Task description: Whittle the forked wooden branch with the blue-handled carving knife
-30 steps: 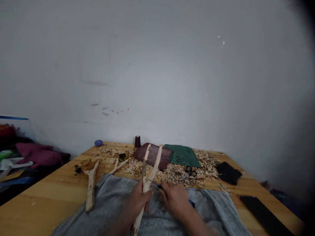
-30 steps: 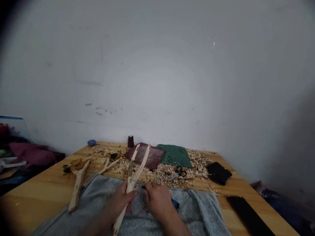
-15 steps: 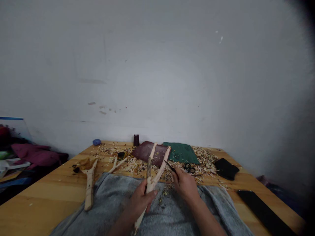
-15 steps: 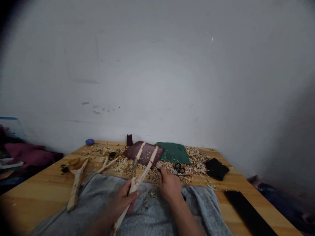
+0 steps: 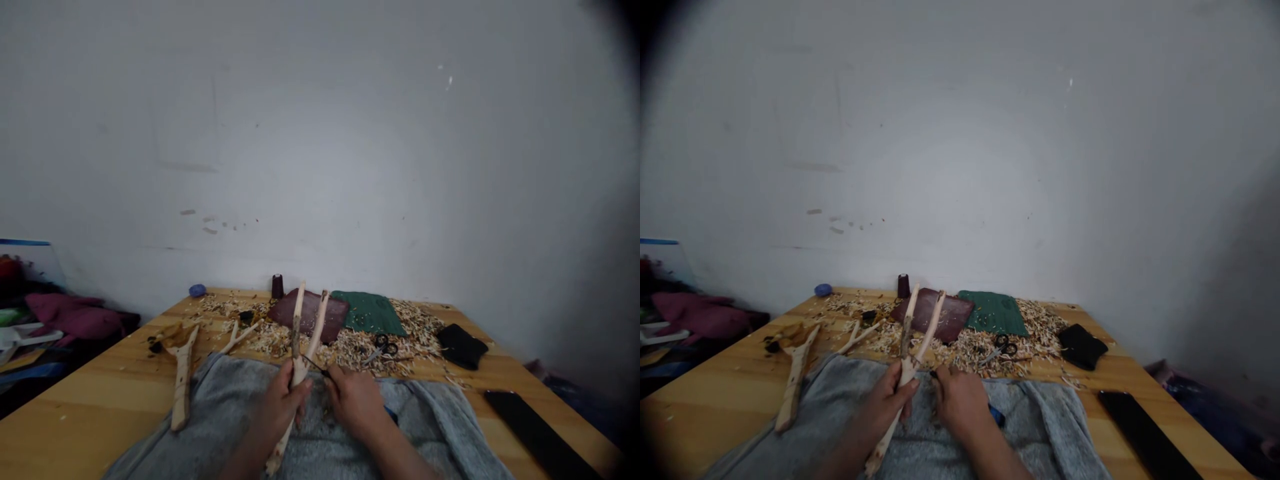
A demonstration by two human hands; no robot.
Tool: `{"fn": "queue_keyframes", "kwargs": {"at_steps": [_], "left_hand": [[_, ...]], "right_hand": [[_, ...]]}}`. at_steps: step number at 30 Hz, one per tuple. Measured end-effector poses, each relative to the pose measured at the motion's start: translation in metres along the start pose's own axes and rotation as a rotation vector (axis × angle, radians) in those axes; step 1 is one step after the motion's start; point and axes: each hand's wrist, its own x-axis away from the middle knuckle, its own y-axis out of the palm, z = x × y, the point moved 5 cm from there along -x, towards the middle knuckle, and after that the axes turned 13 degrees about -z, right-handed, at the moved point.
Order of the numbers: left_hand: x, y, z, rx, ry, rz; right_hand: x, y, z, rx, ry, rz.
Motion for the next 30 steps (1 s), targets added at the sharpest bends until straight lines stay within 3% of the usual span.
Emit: {"fn": "queue_keyframes", "kwargs": {"at_steps": [10, 14, 17, 23, 30], "left_hand": [[0.003, 0.006, -0.002, 0.301, -0.036, -0.002], [0.004, 0.004, -0.006, 0.346, -0.043, 0.02], [0.005, 0.002, -0.005, 0.404, -0.009, 0.032], [0.004, 0.002, -0.002, 0.45, 0.057, 0.007], [0.005, 0.002, 0.001, 0.321, 0.001, 0.039]], "right_hand": [[-0.005, -0.006, 0.038, -0.032, 0.177, 0.116], [0.0, -0.011, 0.021, -0.08, 0.025, 0.136], [0.004, -0.008, 0.002, -0.061, -0.095, 0.071], [0.004, -0.003, 0.0, -0.035, -0.051, 0.044], [0.002, 0.003, -0.002, 0.006, -0.054, 0.015]]}}
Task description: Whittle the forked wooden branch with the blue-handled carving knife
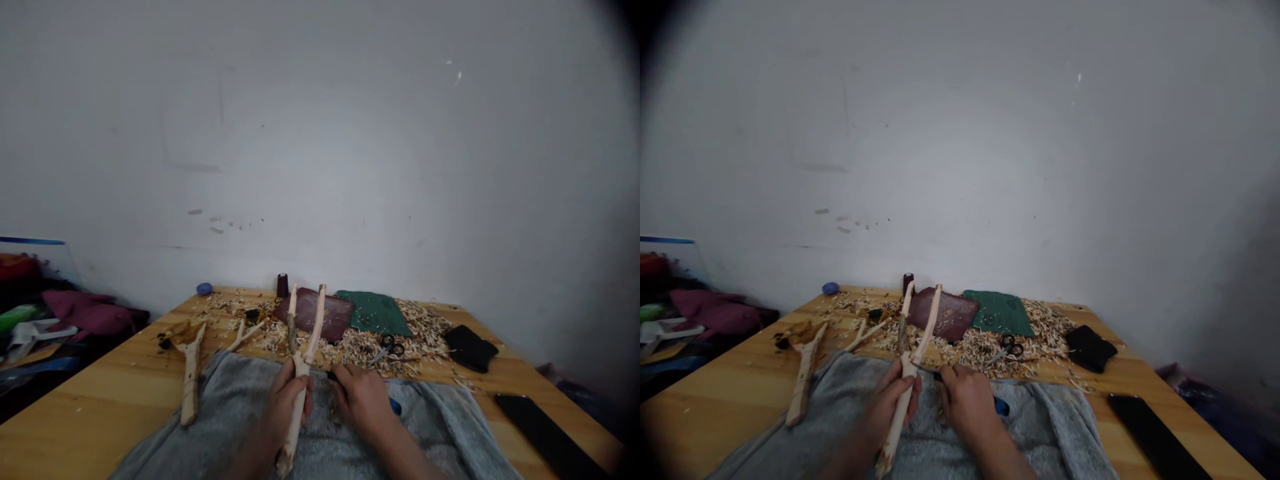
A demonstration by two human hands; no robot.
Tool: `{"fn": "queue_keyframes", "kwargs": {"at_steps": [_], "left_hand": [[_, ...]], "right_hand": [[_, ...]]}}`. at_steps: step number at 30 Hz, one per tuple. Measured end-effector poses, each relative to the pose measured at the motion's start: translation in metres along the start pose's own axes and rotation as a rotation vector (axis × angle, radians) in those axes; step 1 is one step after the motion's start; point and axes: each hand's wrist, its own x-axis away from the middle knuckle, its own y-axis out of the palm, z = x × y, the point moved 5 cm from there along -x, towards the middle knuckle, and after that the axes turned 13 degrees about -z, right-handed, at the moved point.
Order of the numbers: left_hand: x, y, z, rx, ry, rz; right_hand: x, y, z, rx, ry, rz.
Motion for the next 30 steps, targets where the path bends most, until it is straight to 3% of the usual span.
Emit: {"fn": "queue_keyframes", "kwargs": {"at_steps": [5, 8, 11, 18, 24, 30], "left_hand": [[-0.001, 0.003, -0.004, -0.012, -0.057, -0.014], [-0.002, 0.01, -0.011, 0.096, -0.079, -0.084], [-0.003, 0.014, -0.016, 0.185, -0.085, -0.123], [-0.003, 0.012, -0.019, 0.104, -0.115, -0.088], [-0.003, 0.013, -0.019, -0.023, -0.119, -0.012], [-0.006, 0.014, -0.023, -0.102, -0.112, -0.022]], "right_hand": [[-0.007, 0.008, 0.005, 0.071, 0.066, -0.05], [-0.01, 0.006, 0.022, 0.1, 0.181, -0.025], [-0.009, 0.003, 0.027, 0.099, 0.189, 0.033], [-0.01, 0.02, -0.005, 0.168, 0.05, -0.018], [-0.012, 0.024, -0.006, 0.205, 0.076, 0.003], [-0.011, 0.026, -0.014, 0.215, 0.031, 0.045]]}}
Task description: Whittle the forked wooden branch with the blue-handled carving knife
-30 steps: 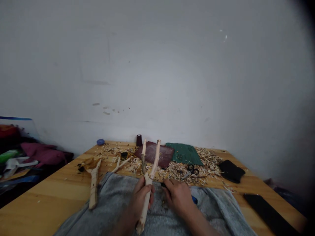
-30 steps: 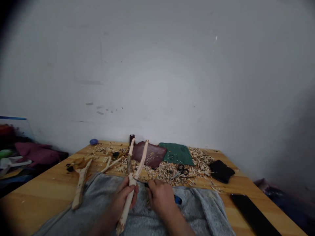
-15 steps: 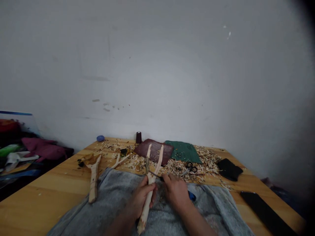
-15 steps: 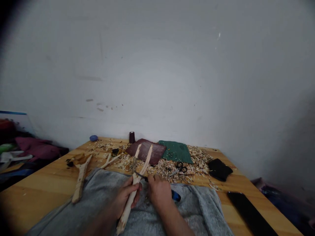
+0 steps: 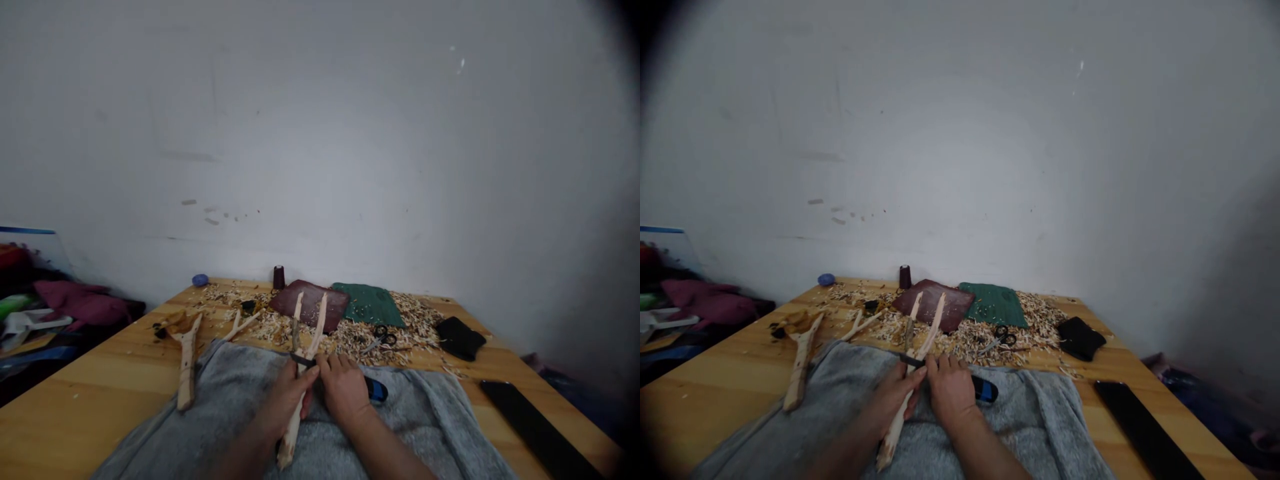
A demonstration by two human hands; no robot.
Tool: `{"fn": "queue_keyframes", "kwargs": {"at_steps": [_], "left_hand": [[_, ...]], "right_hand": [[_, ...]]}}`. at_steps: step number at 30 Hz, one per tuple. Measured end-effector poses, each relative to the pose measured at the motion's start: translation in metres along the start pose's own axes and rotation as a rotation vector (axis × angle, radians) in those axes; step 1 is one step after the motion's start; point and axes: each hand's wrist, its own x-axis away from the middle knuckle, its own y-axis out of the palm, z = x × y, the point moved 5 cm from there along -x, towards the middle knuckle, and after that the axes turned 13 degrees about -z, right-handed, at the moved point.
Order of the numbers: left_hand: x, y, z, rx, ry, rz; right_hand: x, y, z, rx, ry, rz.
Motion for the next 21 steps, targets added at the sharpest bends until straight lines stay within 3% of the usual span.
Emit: {"fn": "queue_keyframes", "kwargs": {"at_steps": [9, 21], "left_hand": [[-0.002, 0.0003, -0.0012, -0.028, -0.028, 0.039], [0.0011, -0.0014, -0.0003, 0.114, -0.002, -0.031]], "right_hand": [[-0.0014, -0.0022, -0.0006, 0.032, 0.028, 0.005], [-0.0053, 0.0054, 0.0087, 0.01, 0.045, -0.001]]}}
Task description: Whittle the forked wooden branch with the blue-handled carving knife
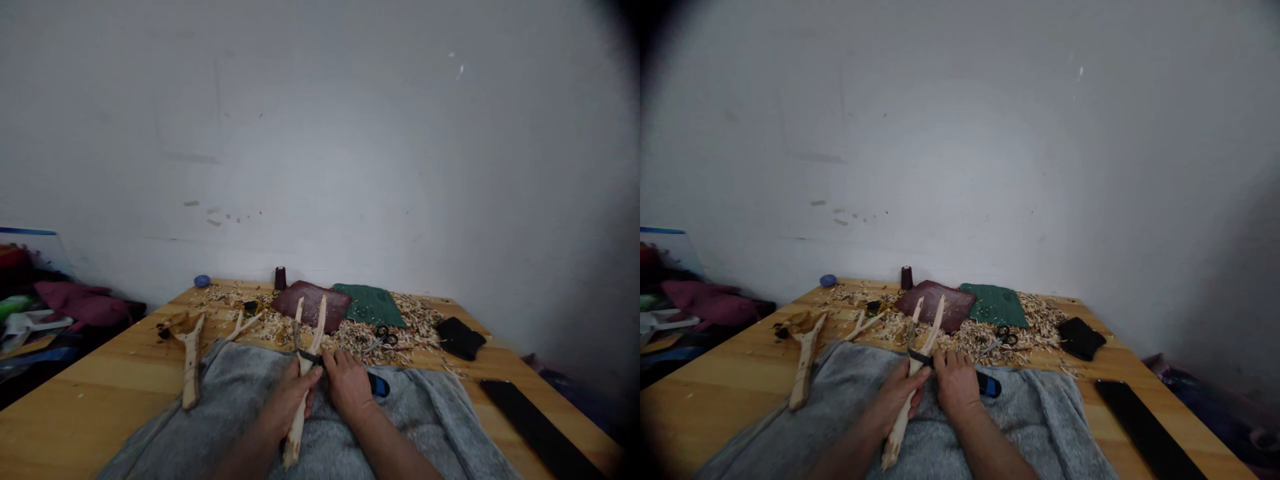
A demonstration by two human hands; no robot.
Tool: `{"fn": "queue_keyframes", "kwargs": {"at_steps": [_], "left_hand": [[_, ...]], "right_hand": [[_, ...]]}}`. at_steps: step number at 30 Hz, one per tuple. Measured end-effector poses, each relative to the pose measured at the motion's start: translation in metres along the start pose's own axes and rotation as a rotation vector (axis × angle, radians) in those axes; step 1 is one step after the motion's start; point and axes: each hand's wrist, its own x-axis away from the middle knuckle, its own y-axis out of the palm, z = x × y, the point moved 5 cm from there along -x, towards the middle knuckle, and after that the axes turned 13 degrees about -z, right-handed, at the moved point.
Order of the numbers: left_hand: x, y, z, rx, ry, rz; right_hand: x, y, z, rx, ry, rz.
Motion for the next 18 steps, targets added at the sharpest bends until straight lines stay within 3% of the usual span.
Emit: {"fn": "queue_keyframes", "kwargs": {"at_steps": [18], "left_hand": [[-0.005, -0.007, -0.007, -0.176, -0.089, 0.06]], "right_hand": [[-0.002, 0.0, -0.012, 0.011, 0.013, -0.052]]}}
